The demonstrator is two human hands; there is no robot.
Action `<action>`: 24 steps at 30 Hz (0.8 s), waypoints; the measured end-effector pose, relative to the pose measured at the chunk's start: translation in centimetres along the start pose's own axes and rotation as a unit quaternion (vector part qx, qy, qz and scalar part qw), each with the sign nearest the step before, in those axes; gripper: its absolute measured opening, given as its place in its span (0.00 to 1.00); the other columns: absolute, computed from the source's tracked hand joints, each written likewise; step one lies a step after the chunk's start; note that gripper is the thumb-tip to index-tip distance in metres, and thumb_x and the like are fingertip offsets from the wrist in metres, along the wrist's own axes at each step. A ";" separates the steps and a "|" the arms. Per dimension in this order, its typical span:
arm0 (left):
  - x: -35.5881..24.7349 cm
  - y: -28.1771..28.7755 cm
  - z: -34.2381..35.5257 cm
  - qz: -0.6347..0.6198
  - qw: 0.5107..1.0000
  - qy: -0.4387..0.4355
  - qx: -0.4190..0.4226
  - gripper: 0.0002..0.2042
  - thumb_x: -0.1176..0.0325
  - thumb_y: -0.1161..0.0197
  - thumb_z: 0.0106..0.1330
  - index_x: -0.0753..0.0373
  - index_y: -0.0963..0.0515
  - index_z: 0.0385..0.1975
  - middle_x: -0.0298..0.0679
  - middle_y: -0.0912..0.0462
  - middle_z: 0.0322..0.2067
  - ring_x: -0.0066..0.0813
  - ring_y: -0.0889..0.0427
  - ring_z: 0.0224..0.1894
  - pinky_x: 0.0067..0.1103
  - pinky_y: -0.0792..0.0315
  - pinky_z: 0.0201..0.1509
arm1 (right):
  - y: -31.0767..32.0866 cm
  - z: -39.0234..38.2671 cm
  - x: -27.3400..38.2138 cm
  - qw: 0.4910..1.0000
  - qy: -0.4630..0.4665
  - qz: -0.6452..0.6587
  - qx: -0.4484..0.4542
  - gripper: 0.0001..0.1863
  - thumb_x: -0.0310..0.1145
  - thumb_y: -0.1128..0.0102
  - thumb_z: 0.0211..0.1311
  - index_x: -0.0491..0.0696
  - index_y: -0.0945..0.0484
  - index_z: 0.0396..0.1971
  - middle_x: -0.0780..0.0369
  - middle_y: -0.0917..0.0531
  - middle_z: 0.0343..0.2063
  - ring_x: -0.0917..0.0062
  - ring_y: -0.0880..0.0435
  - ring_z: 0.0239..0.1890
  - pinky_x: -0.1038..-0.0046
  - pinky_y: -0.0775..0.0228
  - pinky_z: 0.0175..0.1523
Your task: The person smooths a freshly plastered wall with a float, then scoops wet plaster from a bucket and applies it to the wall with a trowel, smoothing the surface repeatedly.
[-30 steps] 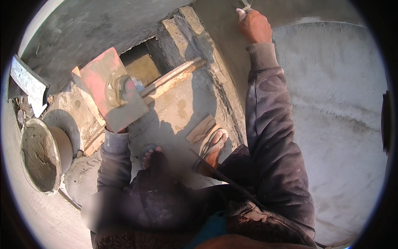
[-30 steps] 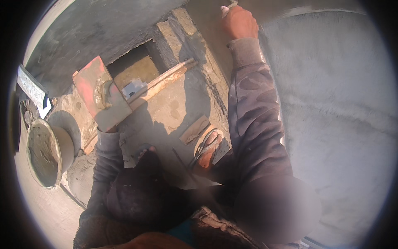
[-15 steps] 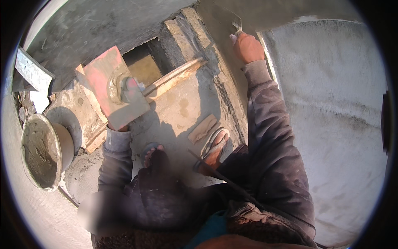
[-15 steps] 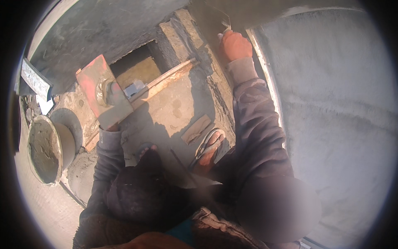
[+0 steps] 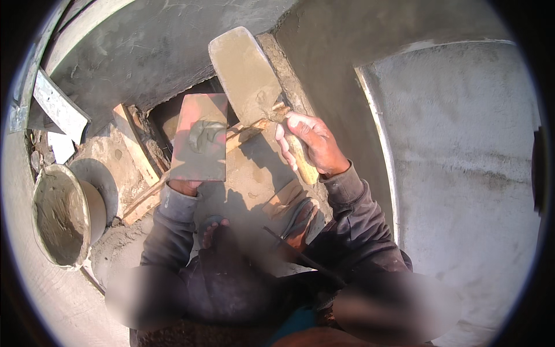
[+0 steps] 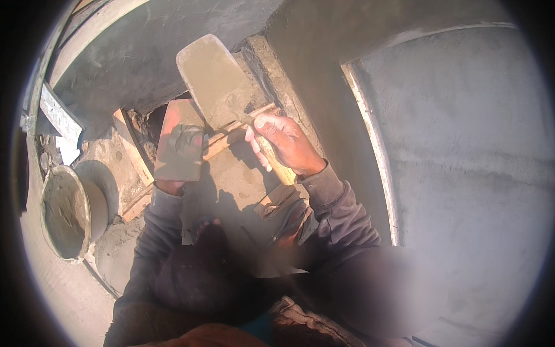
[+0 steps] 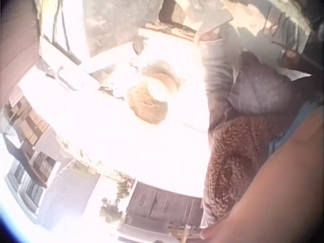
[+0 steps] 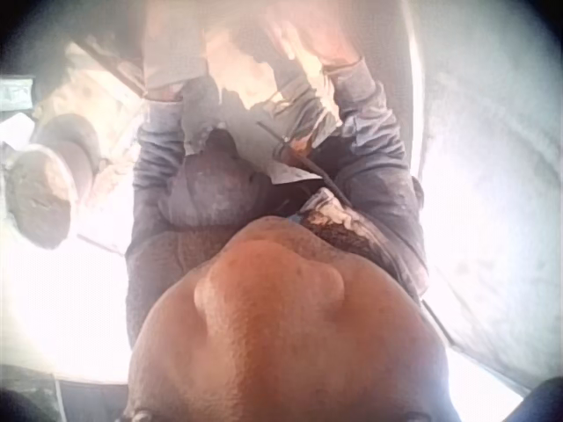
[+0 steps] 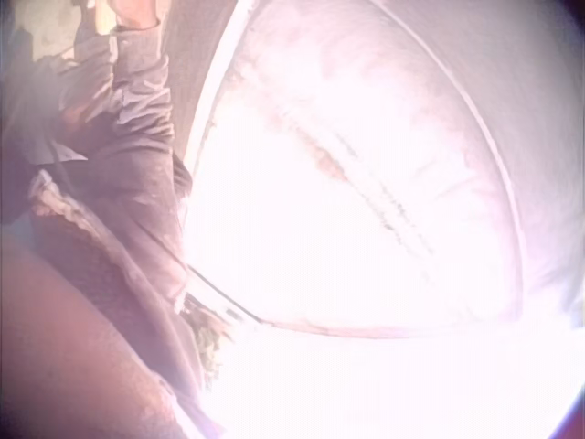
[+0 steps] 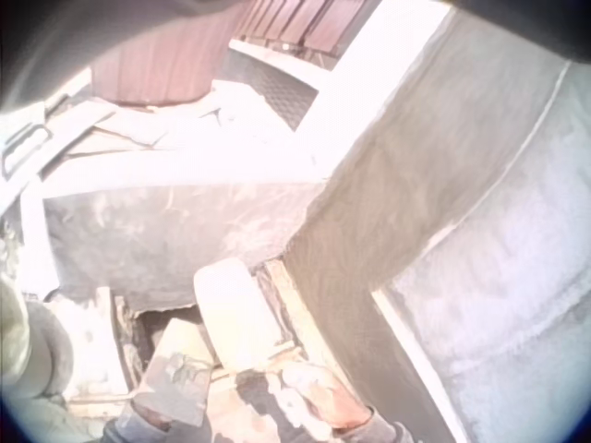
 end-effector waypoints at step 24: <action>-9.2 4.4 -3.2 0.330 0.788 -0.501 -0.140 0.13 0.68 0.42 0.75 0.67 0.24 0.54 0.41 0.18 0.50 0.33 0.19 0.52 0.29 0.24 0.57 | -2.1 -6.6 4.7 0.762 0.236 -0.569 -0.201 0.13 0.32 0.22 0.54 0.40 0.15 0.34 0.56 0.16 0.30 0.62 0.16 0.27 0.68 0.25 0.33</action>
Point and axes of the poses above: each hand's wrist, its own z-axis towards the middle knuckle, its own y-axis out of the back of the hand, x = y × z, the point moved 6 cm from there along z, towards the middle knuckle
